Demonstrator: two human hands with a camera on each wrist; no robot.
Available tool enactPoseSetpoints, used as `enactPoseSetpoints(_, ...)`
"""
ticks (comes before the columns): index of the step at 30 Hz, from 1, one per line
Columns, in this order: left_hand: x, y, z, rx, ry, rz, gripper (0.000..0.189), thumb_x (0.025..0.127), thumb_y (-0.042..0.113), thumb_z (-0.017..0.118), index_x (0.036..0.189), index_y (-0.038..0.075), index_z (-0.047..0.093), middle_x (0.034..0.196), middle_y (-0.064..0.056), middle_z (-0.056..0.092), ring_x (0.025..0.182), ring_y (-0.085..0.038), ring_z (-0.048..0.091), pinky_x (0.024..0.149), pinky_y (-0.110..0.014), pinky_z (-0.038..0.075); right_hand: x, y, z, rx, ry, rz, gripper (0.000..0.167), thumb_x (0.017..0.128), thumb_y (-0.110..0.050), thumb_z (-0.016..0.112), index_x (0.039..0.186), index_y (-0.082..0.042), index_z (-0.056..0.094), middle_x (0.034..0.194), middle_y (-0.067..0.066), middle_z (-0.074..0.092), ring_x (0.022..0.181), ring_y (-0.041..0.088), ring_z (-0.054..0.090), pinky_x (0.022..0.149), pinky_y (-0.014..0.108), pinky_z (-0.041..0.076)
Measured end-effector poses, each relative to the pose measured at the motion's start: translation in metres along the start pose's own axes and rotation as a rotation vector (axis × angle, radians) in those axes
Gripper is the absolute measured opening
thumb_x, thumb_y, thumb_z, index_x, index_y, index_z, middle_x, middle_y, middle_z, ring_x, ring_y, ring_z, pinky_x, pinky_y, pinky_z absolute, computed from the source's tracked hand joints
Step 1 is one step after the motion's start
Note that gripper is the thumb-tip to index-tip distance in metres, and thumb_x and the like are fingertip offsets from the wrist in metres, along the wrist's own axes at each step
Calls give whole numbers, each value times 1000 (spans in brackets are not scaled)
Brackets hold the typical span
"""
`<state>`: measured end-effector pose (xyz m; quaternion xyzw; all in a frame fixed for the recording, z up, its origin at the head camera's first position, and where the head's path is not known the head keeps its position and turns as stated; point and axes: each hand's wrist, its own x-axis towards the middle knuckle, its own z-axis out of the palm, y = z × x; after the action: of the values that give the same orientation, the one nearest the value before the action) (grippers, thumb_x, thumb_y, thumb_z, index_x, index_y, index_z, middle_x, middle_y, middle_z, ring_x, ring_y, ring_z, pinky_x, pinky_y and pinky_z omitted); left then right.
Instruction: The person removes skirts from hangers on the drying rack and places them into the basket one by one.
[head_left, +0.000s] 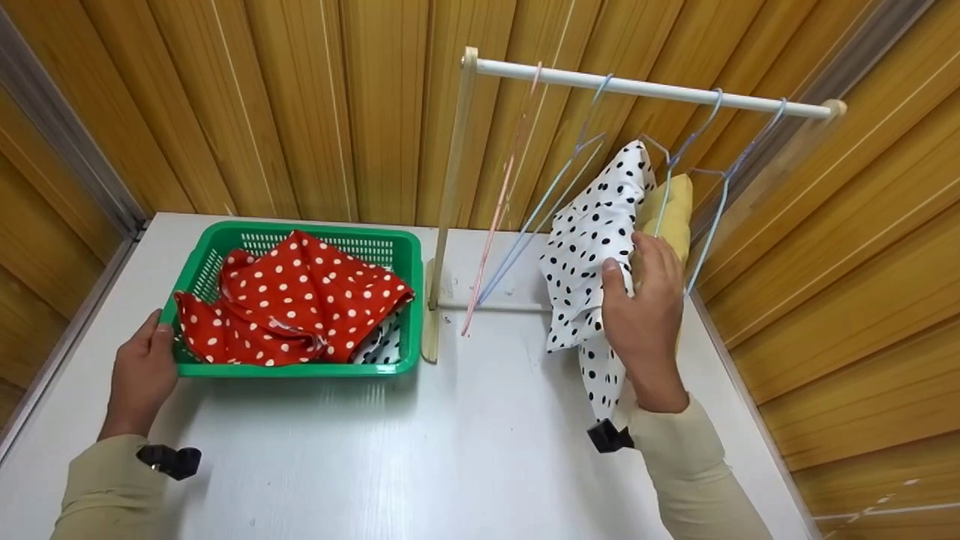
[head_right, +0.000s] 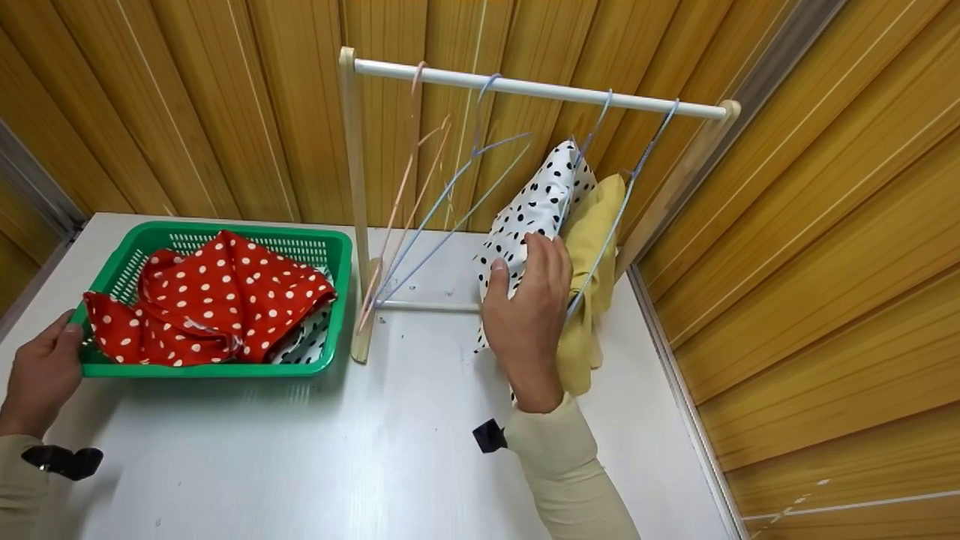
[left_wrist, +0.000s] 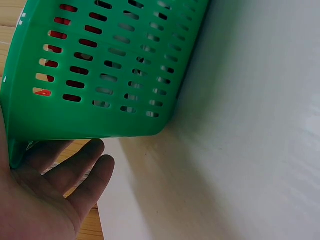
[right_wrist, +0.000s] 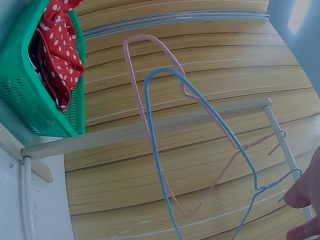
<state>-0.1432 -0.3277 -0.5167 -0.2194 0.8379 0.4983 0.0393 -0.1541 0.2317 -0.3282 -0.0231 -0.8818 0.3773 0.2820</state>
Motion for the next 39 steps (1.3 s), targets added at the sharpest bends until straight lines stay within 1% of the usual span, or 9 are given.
enactPoseSetpoints(5,-1,0,0,9,4,13,69,110,57,18,167,22,2,173,-20,21,116,-24,46,70,-13,47,0,1,0,-8,-7,10,48,98,-13,61,144,2,56,153,20,53,152,35,37,130,53,23)
enactPoseSetpoints(9,-1,1,0,13,8,14,69,110,57,18,167,22,2,171,-23,25,107,-19,46,69,-14,47,0,1,0,-9,-14,22,48,98,-13,61,145,1,56,154,19,53,152,35,37,129,53,24)
enactPoseSetpoints(11,-1,1,0,13,10,13,69,110,57,18,167,22,2,172,-22,23,113,-23,48,69,-13,47,0,1,0,-10,-13,23,49,98,-12,61,144,1,56,153,19,53,152,35,37,129,53,24)
enactPoseSetpoints(13,-1,1,0,16,11,10,69,110,57,17,167,22,1,173,-21,20,125,-30,49,80,-19,53,1,2,1,-7,-11,25,49,98,-11,61,145,1,56,153,19,53,152,35,38,129,53,24)
enactPoseSetpoints(17,-1,0,1,8,7,3,69,110,57,16,166,22,-1,175,-16,13,148,-42,36,107,-47,52,2,3,1,0,-6,36,48,97,-10,61,144,0,56,154,17,52,150,33,40,127,54,28)
enactPoseSetpoints(28,-1,1,2,-9,7,-1,69,110,56,16,166,21,-1,175,-16,10,155,-46,28,119,-65,39,7,6,-2,-8,-7,93,55,98,-15,60,152,-5,48,163,12,42,153,32,36,126,55,27)
enactPoseSetpoints(32,0,0,1,7,2,-1,69,110,57,16,167,22,-1,175,-17,12,151,-44,34,102,-45,53,8,7,-4,2,-11,140,63,100,-16,58,158,-6,37,167,13,36,151,35,36,124,58,29)
enactPoseSetpoints(36,0,0,0,12,4,-2,69,110,57,16,167,22,0,175,-17,14,146,-43,38,84,-20,45,9,8,-4,3,-30,192,64,102,-16,55,161,-7,31,167,15,36,145,39,42,120,60,33)
enactPoseSetpoints(39,-1,0,1,-19,-4,-1,69,110,58,17,166,23,-2,175,-16,10,154,-44,31,102,-37,56,10,11,-4,5,-46,215,62,104,-14,53,161,-6,31,165,16,38,143,41,44,120,58,35)
